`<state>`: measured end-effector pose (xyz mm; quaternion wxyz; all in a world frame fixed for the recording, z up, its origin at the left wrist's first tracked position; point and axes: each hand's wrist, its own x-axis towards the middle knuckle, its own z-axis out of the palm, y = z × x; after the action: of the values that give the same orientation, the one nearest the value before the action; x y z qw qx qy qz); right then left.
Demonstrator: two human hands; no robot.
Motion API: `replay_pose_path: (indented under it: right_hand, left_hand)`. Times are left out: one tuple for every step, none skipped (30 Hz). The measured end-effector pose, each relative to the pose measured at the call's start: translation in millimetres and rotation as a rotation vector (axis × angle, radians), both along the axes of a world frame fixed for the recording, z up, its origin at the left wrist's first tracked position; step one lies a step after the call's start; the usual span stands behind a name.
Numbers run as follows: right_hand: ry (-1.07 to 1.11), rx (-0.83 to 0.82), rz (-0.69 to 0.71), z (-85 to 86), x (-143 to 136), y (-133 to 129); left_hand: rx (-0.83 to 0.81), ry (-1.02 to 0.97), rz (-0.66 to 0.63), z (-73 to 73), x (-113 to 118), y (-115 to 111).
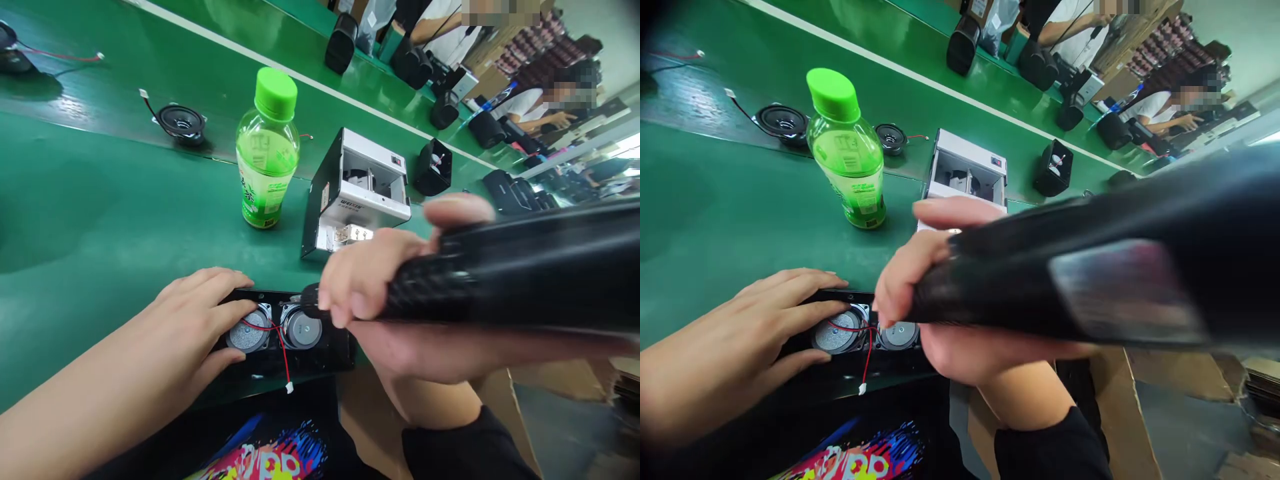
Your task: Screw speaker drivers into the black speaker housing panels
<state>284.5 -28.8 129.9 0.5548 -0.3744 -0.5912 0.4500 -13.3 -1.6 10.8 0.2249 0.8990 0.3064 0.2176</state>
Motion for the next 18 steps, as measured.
replay_pose_path:
  right_hand:
    - [0.110,-0.058,0.003,-6.0,-11,4]
    - [0.209,-0.110,0.002,-12.1,-20,8]
    - [0.289,-0.128,-0.004,-17.9,-29,11]
    - [0.330,-0.115,-0.014,-23.0,-35,14]
    - [0.344,-0.102,-0.026,-27.0,-40,17]
    - [0.346,-0.093,-0.040,-29.8,-42,19]
    - [0.338,-0.095,-0.048,-31.8,-43,20]
    - [0.318,-0.100,-0.047,-33.1,-42,22]
    - [0.276,-0.111,-0.034,-34.2,-41,24]
    - [0.229,-0.116,-0.022,-35.5,-40,26]
    - [0.196,-0.094,-0.015,-37.0,-38,27]
    - [0.173,-0.066,-0.011,-38.8,-37,29]
    - [0.152,-0.055,-0.007,-40.7,-37,30]
    - [0.145,-0.046,0.000,-42.7,-37,31]
    - [0.155,-0.043,-0.003,-44.3,-38,31]
    - [0.181,-0.020,0.006,-45.5,-39,30]
    - [0.209,0.014,0.026,-46.1,-39,29]
    - [0.228,0.038,0.033,-46.1,-39,27]
  left_hand:
    - [0.014,-0.011,-0.004,1.0,0,0]
    - [0.030,-0.021,-0.007,1.9,0,0]
    - [0.042,-0.030,-0.006,2.7,0,-1]
    - [0.043,-0.037,-0.004,3.3,0,-2]
    - [0.031,-0.040,-0.003,3.8,1,-4]
    - [0.010,-0.041,-0.002,4.1,2,-5]
    - [-0.014,-0.041,0.003,4.2,3,-6]
    - [-0.033,-0.042,0.011,4.1,4,-6]
    - [-0.046,-0.047,0.020,3.9,5,-7]
    - [-0.056,-0.052,0.027,3.8,6,-7]
    - [-0.063,-0.059,0.032,3.8,6,-6]
    - [-0.069,-0.066,0.031,4.0,6,-6]
    - [-0.073,-0.070,0.023,4.5,6,-5]
    - [-0.072,-0.074,0.016,5.1,5,-3]
    - [-0.070,-0.075,0.009,5.8,5,-2]
    - [-0.068,-0.075,0.001,6.5,5,-1]
    - [-0.067,-0.073,-0.005,7.1,4,0]
    - [-0.069,-0.069,-0.011,7.4,4,0]
